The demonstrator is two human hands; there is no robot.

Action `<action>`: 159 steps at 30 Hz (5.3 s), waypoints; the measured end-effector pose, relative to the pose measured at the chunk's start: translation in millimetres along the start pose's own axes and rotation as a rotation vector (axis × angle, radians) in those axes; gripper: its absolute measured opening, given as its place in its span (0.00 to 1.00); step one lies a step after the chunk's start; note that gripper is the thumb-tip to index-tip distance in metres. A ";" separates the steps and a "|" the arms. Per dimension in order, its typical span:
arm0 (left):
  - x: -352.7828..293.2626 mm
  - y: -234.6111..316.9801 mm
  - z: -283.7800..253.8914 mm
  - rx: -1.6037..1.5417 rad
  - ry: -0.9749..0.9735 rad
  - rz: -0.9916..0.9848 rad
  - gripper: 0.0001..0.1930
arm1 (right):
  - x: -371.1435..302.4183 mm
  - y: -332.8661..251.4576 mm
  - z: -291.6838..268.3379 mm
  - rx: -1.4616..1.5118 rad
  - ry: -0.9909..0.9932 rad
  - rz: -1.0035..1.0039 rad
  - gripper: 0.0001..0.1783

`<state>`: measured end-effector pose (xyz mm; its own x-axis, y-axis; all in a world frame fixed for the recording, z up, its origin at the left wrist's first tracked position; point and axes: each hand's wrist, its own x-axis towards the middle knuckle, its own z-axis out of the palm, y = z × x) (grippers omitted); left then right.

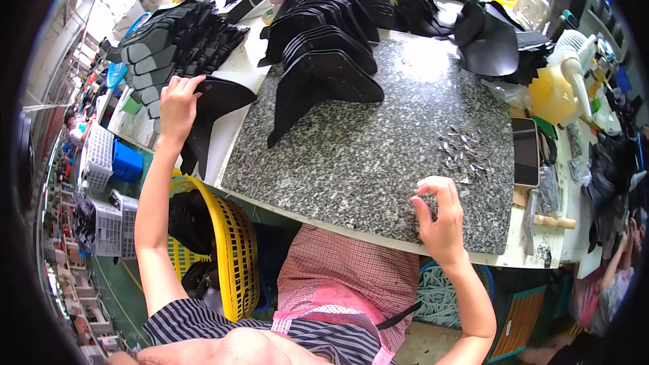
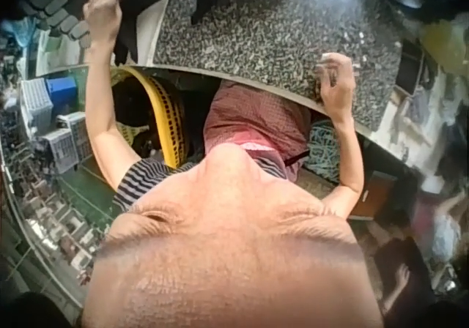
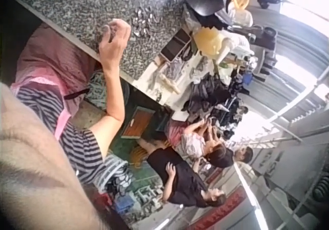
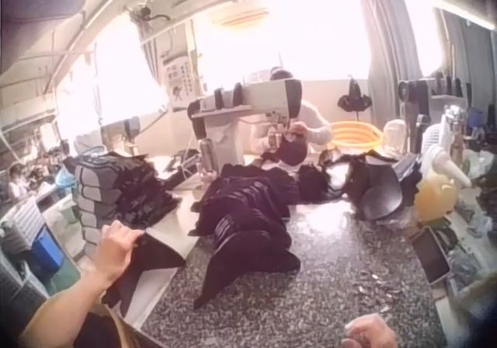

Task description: The recorder is manually attaching small metal components to black synthetic shoe upper parts at a workbench.

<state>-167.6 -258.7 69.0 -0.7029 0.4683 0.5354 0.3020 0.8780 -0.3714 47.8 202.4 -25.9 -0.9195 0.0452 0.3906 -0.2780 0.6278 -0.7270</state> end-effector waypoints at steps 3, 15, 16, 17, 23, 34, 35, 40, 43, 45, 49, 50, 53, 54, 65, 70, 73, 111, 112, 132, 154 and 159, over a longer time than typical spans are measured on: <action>7.7 31.0 1.6 0.294 0.088 0.117 0.23 | 13.5 10.7 -23.9 -0.555 0.028 -0.124 0.26; 13.4 186.0 -25.2 -0.379 0.250 0.105 0.21 | 37.4 74.7 -55.0 -0.492 0.150 -0.096 0.06; 13.1 200.6 -31.7 -0.428 0.295 0.105 0.22 | 42.2 80.7 -52.7 -0.451 0.191 -0.091 0.05; 10.8 212.5 -39.3 -0.477 0.339 0.102 0.22 | 48.3 81.4 -50.4 -0.411 0.232 -0.089 0.05; 22.1 297.5 -52.5 -1.159 0.228 0.205 0.12 | 58.4 75.5 -55.0 0.197 0.287 0.344 0.05; 60.4 376.8 -14.0 -1.921 -0.438 -0.162 0.13 | 53.7 60.3 -29.3 0.544 0.195 0.315 0.05; 60.0 378.9 -10.0 -1.943 -0.407 -0.170 0.11 | 54.8 60.7 -28.3 0.506 0.195 0.305 0.05; 53.5 378.5 -3.9 -1.936 -0.421 -0.280 0.09 | 59.4 53.8 -18.7 0.269 0.316 0.229 0.10; 50.3 380.3 -1.2 -2.107 -0.470 -0.335 0.10 | 54.5 50.0 -19.9 0.255 0.309 0.214 0.13; 49.9 375.0 -1.8 -2.195 -0.560 -0.314 0.10 | 51.4 57.8 -15.2 0.339 0.236 0.088 0.13; 47.2 365.4 -0.4 -2.361 -0.875 -0.370 0.08 | 45.2 56.5 -25.8 0.719 0.069 0.180 0.08; 45.4 365.1 1.8 -2.375 -0.875 -0.340 0.09 | 44.8 56.0 -26.3 0.788 0.031 0.229 0.07; 44.6 367.8 -2.0 -2.380 -0.850 -0.266 0.09 | 41.9 61.6 -28.5 0.915 -0.022 0.221 0.07; 44.0 366.7 -2.7 -2.379 -0.849 -0.267 0.09 | 42.7 59.9 -28.6 0.916 -0.023 0.221 0.07; 41.9 359.8 -7.9 -2.380 -1.171 0.001 0.11 | 41.6 54.9 -35.3 0.815 -0.195 -0.066 0.15; 43.9 364.2 -12.5 -2.406 -0.978 -0.042 0.08 | 45.5 57.4 -38.8 0.602 -0.115 -0.111 0.14; 46.1 358.0 -10.4 -2.324 -1.006 0.048 0.09 | 45.9 52.5 -36.5 0.493 -0.044 -0.108 0.16; 65.0 224.4 -61.6 -1.148 -0.104 0.050 0.08 | 28.5 0.0 4.1 0.689 0.055 -0.150 0.24; 58.4 230.3 -70.0 -1.216 -0.130 0.047 0.07 | 27.4 -6.5 7.8 0.680 0.061 -0.134 0.24; 12.9 262.0 -103.4 -1.605 -0.578 0.032 0.09 | 7.8 -29.9 12.5 0.490 0.206 -0.013 0.31; 1.0 281.2 -115.2 -1.462 -0.261 0.107 0.11 | 1.0 -16.3 18.6 0.348 0.377 -0.318 0.28; -3.9 282.2 -115.0 -1.434 -0.188 0.115 0.12 | 1.5 -16.8 12.6 0.233 0.369 -0.426 0.27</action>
<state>-5.6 -1.3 49.3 -0.6694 0.6210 0.4078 0.6541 0.2323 0.7199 47.6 182.1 -20.2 -0.5689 0.1197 0.8136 -0.6918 0.4654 -0.5522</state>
